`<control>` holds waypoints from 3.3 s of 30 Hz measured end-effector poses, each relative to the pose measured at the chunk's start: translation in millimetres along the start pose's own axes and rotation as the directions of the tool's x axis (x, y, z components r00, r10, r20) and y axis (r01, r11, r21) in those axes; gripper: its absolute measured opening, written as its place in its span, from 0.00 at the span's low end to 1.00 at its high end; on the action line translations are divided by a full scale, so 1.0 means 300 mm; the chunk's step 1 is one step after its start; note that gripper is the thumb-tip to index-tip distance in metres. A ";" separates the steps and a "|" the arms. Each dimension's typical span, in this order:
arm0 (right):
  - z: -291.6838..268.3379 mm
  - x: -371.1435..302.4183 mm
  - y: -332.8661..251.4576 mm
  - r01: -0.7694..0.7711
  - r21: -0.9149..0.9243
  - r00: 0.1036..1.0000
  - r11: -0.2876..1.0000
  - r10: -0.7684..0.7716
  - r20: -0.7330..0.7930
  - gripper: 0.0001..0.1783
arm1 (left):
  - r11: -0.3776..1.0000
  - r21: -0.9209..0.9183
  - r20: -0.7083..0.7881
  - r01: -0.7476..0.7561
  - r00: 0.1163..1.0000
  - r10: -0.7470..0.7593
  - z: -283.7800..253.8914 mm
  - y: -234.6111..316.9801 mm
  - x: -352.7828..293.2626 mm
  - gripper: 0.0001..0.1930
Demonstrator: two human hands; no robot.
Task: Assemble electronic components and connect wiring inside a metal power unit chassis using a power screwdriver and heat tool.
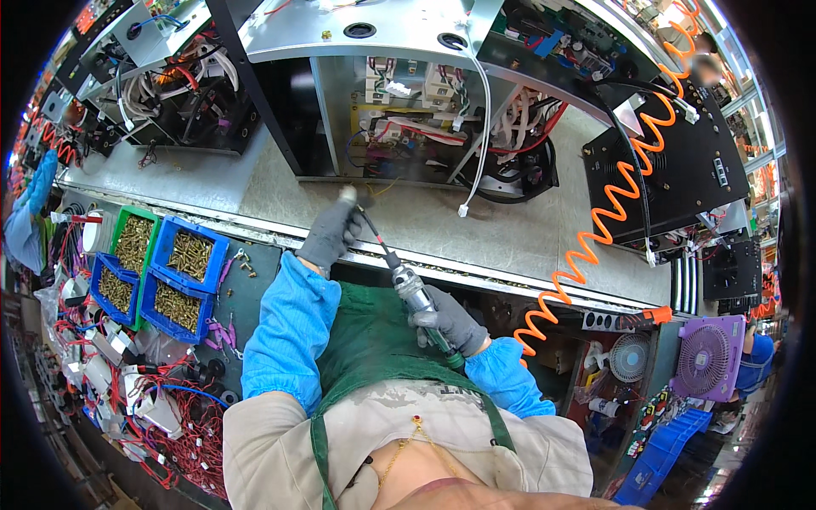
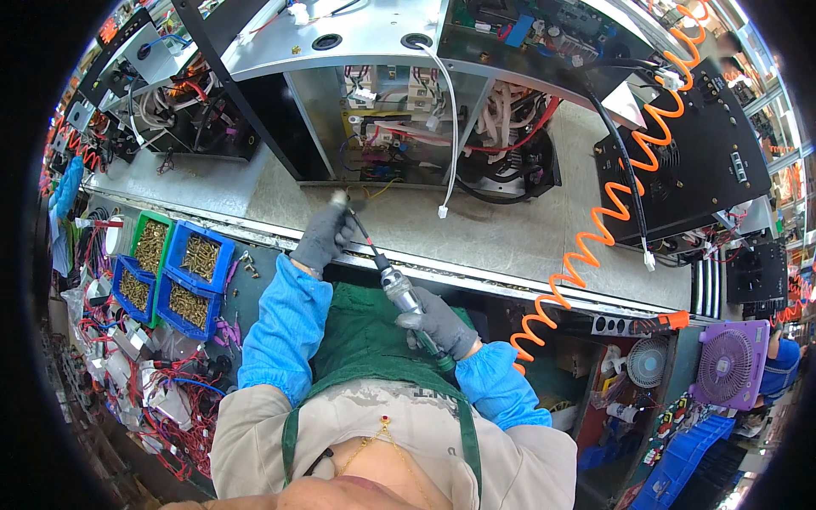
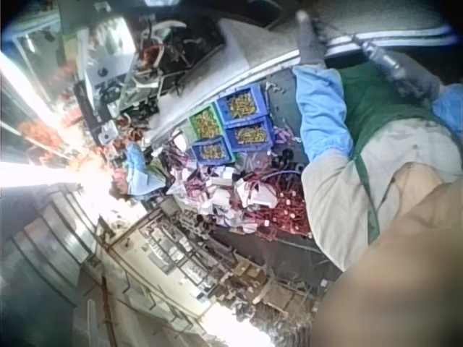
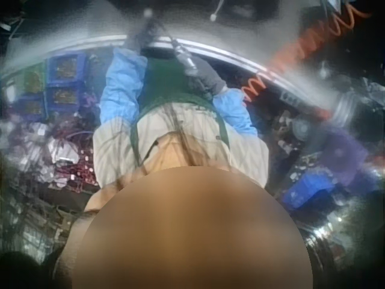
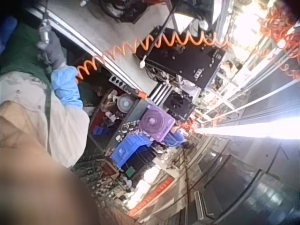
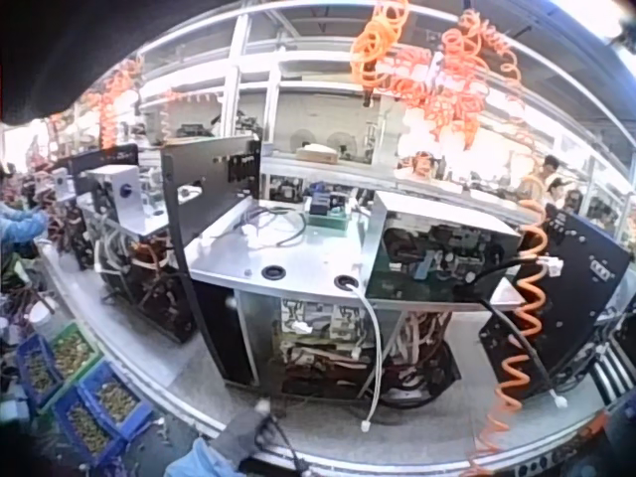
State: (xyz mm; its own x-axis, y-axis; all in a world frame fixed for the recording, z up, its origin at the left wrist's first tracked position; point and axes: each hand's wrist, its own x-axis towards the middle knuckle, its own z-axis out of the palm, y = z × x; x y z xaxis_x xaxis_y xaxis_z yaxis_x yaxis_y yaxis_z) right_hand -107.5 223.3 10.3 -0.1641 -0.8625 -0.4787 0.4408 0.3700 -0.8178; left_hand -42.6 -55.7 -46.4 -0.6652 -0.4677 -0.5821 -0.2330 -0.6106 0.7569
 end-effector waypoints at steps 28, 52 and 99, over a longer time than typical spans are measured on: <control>-0.047 -0.132 -0.062 0.222 0.127 0.963 0.967 -0.196 -0.186 0.29 | 0.252 0.677 0.211 -0.692 0.510 0.834 0.131 0.170 -0.095 0.12; -0.013 -0.093 -0.135 0.213 0.094 0.970 0.973 -0.198 -0.141 0.57 | 0.417 0.657 0.068 -0.628 0.600 0.797 0.199 0.196 -0.032 0.10; -0.037 0.155 -0.167 0.271 0.110 0.944 0.956 -0.241 -0.227 0.49 | 0.236 0.826 0.101 -0.513 0.546 0.832 0.257 0.227 0.167 0.11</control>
State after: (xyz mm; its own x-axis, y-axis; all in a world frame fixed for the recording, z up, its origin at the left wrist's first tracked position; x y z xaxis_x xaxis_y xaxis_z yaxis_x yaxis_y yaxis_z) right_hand -147.0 168.6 25.4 -0.4615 -0.8246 -0.3273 0.4740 0.0826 -0.8766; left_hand -146.4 -71.5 -1.0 -0.6285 -0.6986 0.3419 -0.2996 0.6232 0.7224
